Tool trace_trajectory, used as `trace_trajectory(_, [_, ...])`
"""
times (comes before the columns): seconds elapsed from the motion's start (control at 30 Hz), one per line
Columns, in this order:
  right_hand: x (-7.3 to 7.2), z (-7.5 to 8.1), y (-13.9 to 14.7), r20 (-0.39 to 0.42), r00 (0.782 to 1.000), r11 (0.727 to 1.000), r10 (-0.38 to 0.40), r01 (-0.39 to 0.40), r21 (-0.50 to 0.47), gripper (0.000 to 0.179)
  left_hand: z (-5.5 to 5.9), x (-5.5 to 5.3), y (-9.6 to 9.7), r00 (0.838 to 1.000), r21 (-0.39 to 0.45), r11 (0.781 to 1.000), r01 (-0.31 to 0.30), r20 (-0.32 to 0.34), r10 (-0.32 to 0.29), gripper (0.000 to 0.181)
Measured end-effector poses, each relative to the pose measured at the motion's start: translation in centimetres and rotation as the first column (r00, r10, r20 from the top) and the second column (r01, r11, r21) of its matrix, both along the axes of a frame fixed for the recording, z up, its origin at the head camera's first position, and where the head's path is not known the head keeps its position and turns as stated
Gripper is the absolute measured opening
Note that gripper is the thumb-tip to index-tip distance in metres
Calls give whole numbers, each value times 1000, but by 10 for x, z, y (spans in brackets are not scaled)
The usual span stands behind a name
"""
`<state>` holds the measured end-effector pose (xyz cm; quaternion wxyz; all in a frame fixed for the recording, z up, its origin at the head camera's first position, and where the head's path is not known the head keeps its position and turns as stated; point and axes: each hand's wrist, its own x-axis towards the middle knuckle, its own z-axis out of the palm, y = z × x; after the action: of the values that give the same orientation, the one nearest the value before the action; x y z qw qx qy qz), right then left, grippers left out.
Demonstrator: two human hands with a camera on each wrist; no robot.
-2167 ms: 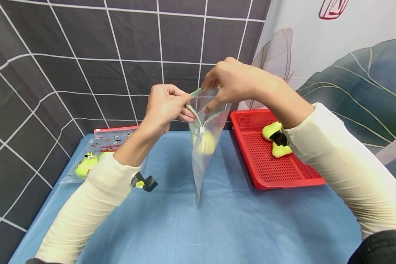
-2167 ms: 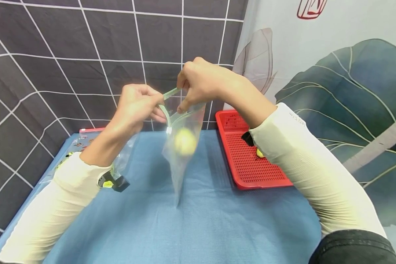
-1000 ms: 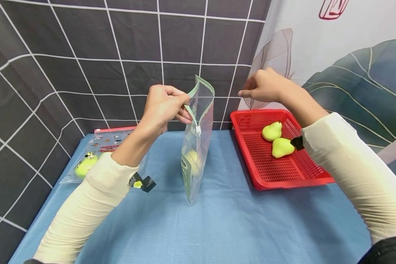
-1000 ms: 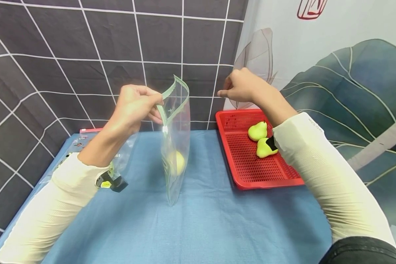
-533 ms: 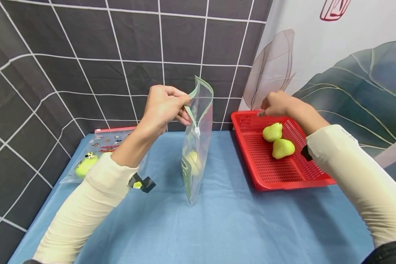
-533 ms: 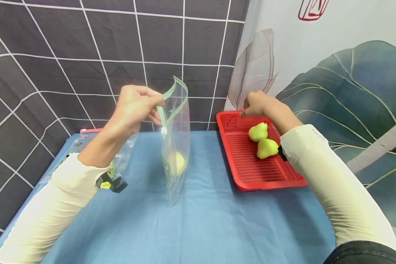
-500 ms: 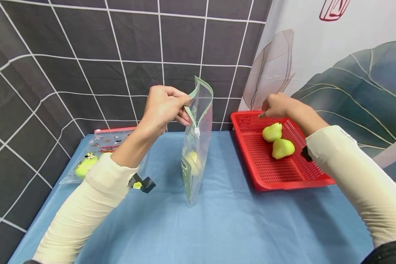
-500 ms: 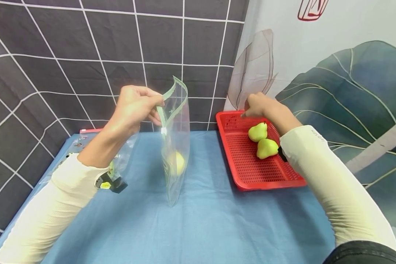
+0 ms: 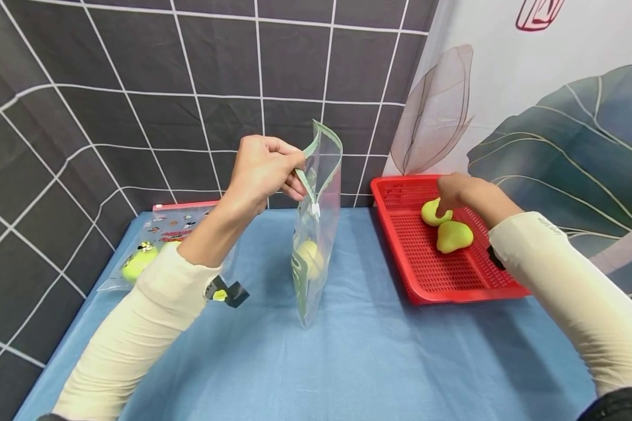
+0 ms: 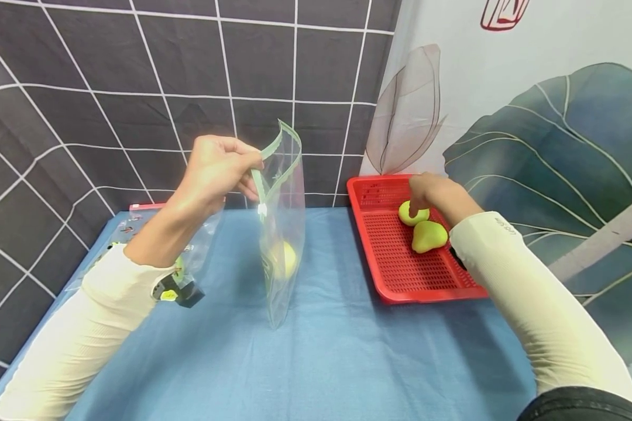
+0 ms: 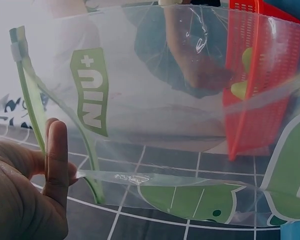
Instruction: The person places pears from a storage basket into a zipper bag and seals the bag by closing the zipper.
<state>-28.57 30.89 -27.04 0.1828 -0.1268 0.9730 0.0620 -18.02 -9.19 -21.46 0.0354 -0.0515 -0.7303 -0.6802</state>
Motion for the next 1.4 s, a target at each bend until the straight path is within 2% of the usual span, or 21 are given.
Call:
trace_trajectory(0.23, [7, -13, 10, 31, 999, 999, -39, 38, 31, 41, -1, 0, 0, 1000, 6, 1000, 13, -14, -13, 18])
trace_trajectory(0.4, [0, -26, 23, 42, 997, 997, -69, 68, 30, 55, 0, 0, 1, 1000, 12, 1000, 19, -12, -19, 18])
trace_trajectory(0.57, [-6, -39, 36, 56, 996, 997, -65, 63, 32, 51, 0, 0, 3, 1000, 21, 999, 29, -7, -28, 20])
trace_trajectory(0.67, [-1, -38, 36, 75, 995, 998, -60, 58, 35, 47, -1, 0, 4, 1000, 23, 999, 30, -4, -30, 20])
trace_trajectory(0.7, [3, -34, 34, 89, 994, 998, -68, 66, 24, 48, -1, 1, 4, 1000, 22, 999, 27, -3, -27, 19])
trace_trajectory(0.83, [9, -32, 32, 97, 991, 996, -90, 88, 29, 50, 0, 1, 3, 1000, 20, 1000, 23, -11, -23, 20])
trace_trajectory(0.9, [4, -37, 37, 101, 991, 996, -86, 83, 35, 49, 0, 1, 3, 1000, 19, 999, 26, -12, -25, 20])
trace_trajectory(1.03, [-25, -70, 60, 96, 992, 993, -85, 76, 87, 41, -1, 1, 3, 1000, 16, 1000, 27, -11, -27, 20])
trace_trajectory(1.1, [-28, -75, 64, 95, 993, 994, -75, 67, 84, 42, -1, 1, 3, 1000, 16, 999, 27, -9, -27, 22])
trace_trajectory(1.17, [-22, -69, 57, 95, 992, 995, -79, 72, 73, 45, -1, 1, 3, 1000, 17, 999, 27, -5, -27, 23])
trace_trajectory(1.3, [6, -43, 34, 102, 992, 997, -73, 69, 42, 49, -2, 1, 2, 1000, 11, 1000, 23, -1, -23, 22])
trace_trajectory(1.4, [13, -36, 27, 108, 992, 998, -63, 60, 34, 48, -2, 1, 1, 1000, 3, 1000, 17, 1, -17, 21])
